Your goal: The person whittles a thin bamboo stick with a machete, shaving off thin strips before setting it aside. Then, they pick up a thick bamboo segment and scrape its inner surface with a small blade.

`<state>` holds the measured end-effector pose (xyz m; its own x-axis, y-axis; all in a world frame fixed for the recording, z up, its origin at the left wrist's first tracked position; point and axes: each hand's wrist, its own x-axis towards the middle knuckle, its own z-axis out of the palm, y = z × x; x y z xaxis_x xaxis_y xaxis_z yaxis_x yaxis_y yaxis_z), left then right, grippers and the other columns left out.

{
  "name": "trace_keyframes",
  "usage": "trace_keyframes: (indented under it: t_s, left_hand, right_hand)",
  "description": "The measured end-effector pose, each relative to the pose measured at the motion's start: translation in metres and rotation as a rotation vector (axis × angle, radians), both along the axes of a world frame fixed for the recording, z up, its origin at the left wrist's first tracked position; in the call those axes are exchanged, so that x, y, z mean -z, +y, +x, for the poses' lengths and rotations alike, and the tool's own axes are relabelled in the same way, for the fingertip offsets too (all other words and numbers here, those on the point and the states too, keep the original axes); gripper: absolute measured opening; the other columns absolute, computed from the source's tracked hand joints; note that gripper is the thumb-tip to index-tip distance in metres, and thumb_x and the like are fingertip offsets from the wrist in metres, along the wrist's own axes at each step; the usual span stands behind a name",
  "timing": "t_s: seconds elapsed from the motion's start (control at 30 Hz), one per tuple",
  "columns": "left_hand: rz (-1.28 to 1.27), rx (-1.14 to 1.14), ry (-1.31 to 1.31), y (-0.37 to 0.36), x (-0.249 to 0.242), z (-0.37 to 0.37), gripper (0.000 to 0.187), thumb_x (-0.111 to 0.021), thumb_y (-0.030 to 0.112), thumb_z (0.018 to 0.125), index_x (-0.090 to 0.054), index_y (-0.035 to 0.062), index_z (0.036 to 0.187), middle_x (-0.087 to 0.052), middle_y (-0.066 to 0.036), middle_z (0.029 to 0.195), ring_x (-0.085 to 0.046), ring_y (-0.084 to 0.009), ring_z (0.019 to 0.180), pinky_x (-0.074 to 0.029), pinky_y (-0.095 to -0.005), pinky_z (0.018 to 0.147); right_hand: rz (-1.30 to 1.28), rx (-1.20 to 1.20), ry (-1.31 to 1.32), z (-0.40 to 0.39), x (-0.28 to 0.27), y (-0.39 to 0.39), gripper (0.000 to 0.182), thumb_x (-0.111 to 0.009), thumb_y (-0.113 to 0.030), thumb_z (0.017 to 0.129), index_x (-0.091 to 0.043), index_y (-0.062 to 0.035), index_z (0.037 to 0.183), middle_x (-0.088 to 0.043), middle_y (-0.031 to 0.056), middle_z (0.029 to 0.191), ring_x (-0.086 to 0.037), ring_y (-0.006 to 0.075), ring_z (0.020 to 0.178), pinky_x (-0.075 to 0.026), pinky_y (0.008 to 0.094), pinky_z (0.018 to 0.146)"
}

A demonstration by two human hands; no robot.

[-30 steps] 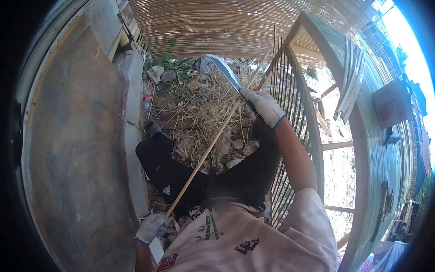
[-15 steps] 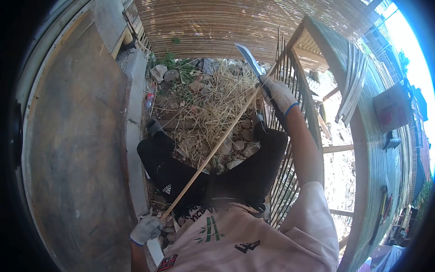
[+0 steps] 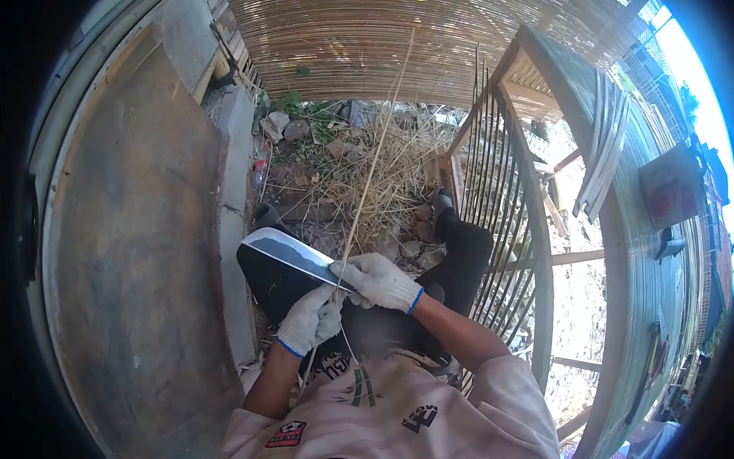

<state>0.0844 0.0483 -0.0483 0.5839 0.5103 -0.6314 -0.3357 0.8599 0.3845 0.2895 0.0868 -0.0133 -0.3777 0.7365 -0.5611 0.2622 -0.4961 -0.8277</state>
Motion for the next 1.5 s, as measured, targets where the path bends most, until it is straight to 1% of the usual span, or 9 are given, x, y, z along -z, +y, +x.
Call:
trace_keyframes:
  t_s: [0.5, 0.73, 0.8, 0.87, 1.07, 1.23, 1.33, 1.4, 1.5]
  left_hand:
    - [-0.038, 0.064, -0.041, -0.012, 0.007, -0.014, 0.038, -0.049, 0.044, 0.113, -0.053, 0.0162, 0.088, -0.031, 0.011, 0.059, -0.028, -0.0046, 0.04, -0.024, -0.0241, 0.037]
    - [-0.013, 0.082, 0.055, -0.019, -0.001, -0.033, 0.039, -0.05, 0.045, 0.113, -0.055, 0.0159, 0.087, -0.031, 0.012, 0.059, -0.027, -0.0039, 0.041, -0.025, -0.0235, 0.038]
    - [-0.02, 0.093, 0.066, -0.028, -0.006, -0.04, 0.039, -0.05, 0.045, 0.113, -0.055, 0.0157, 0.087, -0.031, 0.012, 0.059, -0.027, -0.004, 0.041, -0.025, -0.0235, 0.039]
    - [-0.023, 0.108, 0.073, -0.038, -0.003, -0.048, 0.039, -0.05, 0.046, 0.113, -0.056, 0.0155, 0.088, -0.032, 0.012, 0.059, -0.027, -0.0041, 0.042, -0.025, -0.0235, 0.039]
    - [-0.06, 0.171, 0.044, -0.067, 0.012, -0.079, 0.04, -0.052, 0.047, 0.111, -0.056, 0.0133, 0.091, -0.033, 0.012, 0.06, -0.027, -0.0029, 0.044, -0.022, -0.0233, 0.042]
    - [-0.046, 0.158, 0.054, -0.08, 0.006, -0.098, 0.037, -0.053, 0.044, 0.111, -0.058, 0.0117, 0.092, -0.034, 0.01, 0.058, -0.029, -0.0049, 0.044, -0.023, -0.0248, 0.041]
    - [-0.127, 0.18, 0.082, -0.102, 0.007, -0.12, 0.033, -0.055, 0.039, 0.11, -0.059, 0.0109, 0.093, -0.036, 0.01, 0.062, -0.031, -0.0033, 0.047, -0.022, -0.0237, 0.043]
    - [-0.089, 0.196, 0.155, -0.112, 0.006, -0.127, 0.031, -0.056, 0.037, 0.109, -0.06, 0.0102, 0.094, -0.037, 0.01, 0.062, -0.032, -0.0036, 0.047, -0.022, -0.0237, 0.043]
    - [-0.111, 0.215, 0.148, -0.117, 0.007, -0.135, 0.032, -0.057, 0.038, 0.109, -0.061, 0.0097, 0.095, -0.038, 0.009, 0.062, -0.033, -0.0036, 0.047, -0.023, -0.0243, 0.042]
  right_hand:
    - [0.076, 0.111, -0.143, 0.026, 0.001, 0.033, 0.056, -0.058, -0.056, 0.106, -0.073, -0.0031, 0.095, -0.06, -0.0001, 0.06, -0.057, 0.0074, 0.047, -0.045, 0.0253, 0.043]
    - [0.132, 0.12, -0.252, 0.021, -0.01, 0.046, 0.052, -0.061, -0.05, 0.108, -0.075, -0.0006, 0.097, -0.062, -0.0011, 0.063, -0.058, 0.0053, 0.053, -0.046, 0.0253, 0.049]
    - [0.107, 0.257, -0.154, 0.033, -0.005, 0.058, 0.054, -0.061, -0.051, 0.107, -0.075, 0.0003, 0.099, -0.059, -0.0018, 0.061, -0.055, 0.0047, 0.051, -0.044, 0.0248, 0.047]
    - [0.15, 0.334, -0.146, 0.046, -0.004, 0.067, 0.056, -0.059, -0.055, 0.107, -0.07, -0.0016, 0.093, -0.056, -0.0011, 0.06, -0.05, 0.0062, 0.045, -0.04, 0.0247, 0.044]
    - [0.199, 0.318, -0.25, 0.073, -0.008, 0.083, 0.059, -0.062, -0.059, 0.104, -0.067, -0.0041, 0.083, -0.059, -0.0005, 0.061, -0.054, 0.0074, 0.05, -0.043, 0.0264, 0.047]
    - [0.232, 0.318, -0.348, 0.073, -0.006, 0.093, 0.061, -0.06, -0.06, 0.104, -0.073, -0.0029, 0.088, -0.059, -0.0007, 0.062, -0.053, 0.0084, 0.051, -0.041, 0.0283, 0.048]
    - [0.265, 0.409, -0.383, 0.088, -0.026, 0.104, 0.066, -0.049, -0.063, 0.107, -0.073, -0.0016, 0.098, -0.056, 0.002, 0.061, -0.057, 0.0123, 0.057, -0.044, 0.0309, 0.056]
    - [0.479, 0.364, -0.439, 0.099, -0.015, 0.111, 0.06, -0.054, -0.061, 0.105, -0.078, -0.007, 0.095, -0.059, -0.0026, 0.063, -0.05, 0.0067, 0.05, -0.038, 0.0272, 0.047]
    - [0.346, 0.336, -0.514, 0.099, -0.022, 0.112, 0.064, -0.052, -0.064, 0.105, -0.079, -0.007, 0.096, -0.06, -0.002, 0.064, -0.052, 0.0068, 0.051, -0.039, 0.0263, 0.048]
